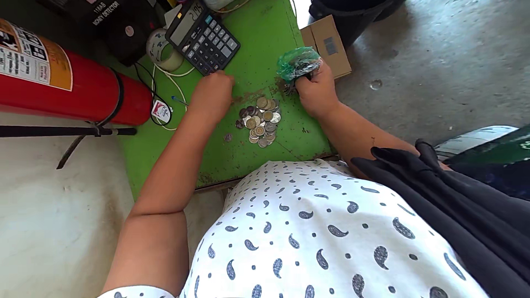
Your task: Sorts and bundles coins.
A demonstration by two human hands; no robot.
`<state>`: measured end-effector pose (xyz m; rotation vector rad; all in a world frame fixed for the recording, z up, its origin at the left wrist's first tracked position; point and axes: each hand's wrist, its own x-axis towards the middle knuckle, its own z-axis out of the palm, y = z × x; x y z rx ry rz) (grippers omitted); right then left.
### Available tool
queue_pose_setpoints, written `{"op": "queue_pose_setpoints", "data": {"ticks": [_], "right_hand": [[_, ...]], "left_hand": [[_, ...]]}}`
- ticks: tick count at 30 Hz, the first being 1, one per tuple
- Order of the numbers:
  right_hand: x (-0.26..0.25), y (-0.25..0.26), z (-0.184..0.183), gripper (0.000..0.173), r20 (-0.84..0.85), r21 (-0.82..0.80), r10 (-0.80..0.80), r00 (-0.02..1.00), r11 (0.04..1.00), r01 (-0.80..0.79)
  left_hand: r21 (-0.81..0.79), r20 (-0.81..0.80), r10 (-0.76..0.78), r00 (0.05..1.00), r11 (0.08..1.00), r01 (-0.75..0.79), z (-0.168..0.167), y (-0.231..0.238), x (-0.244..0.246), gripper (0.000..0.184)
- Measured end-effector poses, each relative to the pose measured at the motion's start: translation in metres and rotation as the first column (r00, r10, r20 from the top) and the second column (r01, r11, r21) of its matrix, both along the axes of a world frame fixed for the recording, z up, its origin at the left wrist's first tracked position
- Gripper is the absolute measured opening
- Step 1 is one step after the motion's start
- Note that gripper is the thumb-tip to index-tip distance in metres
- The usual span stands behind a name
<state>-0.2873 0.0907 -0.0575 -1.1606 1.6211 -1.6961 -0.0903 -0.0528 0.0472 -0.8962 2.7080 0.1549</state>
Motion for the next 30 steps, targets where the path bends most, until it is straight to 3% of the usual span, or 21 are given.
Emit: {"op": "queue_pose_setpoints", "data": {"ticks": [4,8,11,14,17,19,22,27,30], "right_hand": [[-0.001,0.001,0.0,0.03,0.009,0.004,0.002,1.0,1.0,-0.002],[-0.002,-0.001,-0.002,0.032,0.009,-0.018,0.015,1.0,1.0,-0.015],[-0.002,-0.001,-0.001,0.033,0.012,-0.013,0.016,1.0,1.0,-0.016],[-0.002,-0.001,-0.001,0.033,0.026,-0.013,0.027,0.999,1.0,-0.027],[-0.002,-0.002,-0.001,0.032,0.029,-0.024,0.036,0.999,0.999,-0.035],[-0.002,-0.001,-0.001,0.032,0.043,-0.024,0.038,0.998,0.999,-0.037],[-0.002,-0.001,-0.001,0.031,0.057,-0.026,0.038,0.998,0.999,-0.037],[-0.002,-0.002,-0.001,0.031,0.056,-0.022,0.019,0.998,1.0,-0.018],[-0.002,-0.001,-0.001,0.032,0.048,-0.028,0.028,0.998,0.999,-0.026]], "left_hand": [[-0.026,-0.188,0.005,0.982,1.0,-0.01,0.015,0.035,0.012,0.019],[0.149,-0.054,0.132,0.99,0.981,-0.123,-0.003,0.051,0.028,0.025],[0.229,-0.07,0.222,0.972,0.952,-0.201,-0.021,0.055,0.038,0.025],[0.414,-0.145,0.323,0.935,0.878,-0.239,-0.024,0.054,0.045,0.018],[0.619,-0.23,0.497,0.837,0.738,-0.268,-0.026,0.051,0.048,0.006],[0.675,-0.303,0.51,0.805,0.711,-0.197,-0.031,0.053,0.05,0.016],[0.602,-0.368,0.341,0.865,0.797,-0.059,-0.035,0.058,0.052,0.041],[0.452,-0.271,0.243,0.931,0.887,-0.1,-0.031,0.065,0.06,0.023],[0.406,-0.286,0.308,0.908,0.897,-0.176,-0.03,0.063,0.062,0.017]]}}
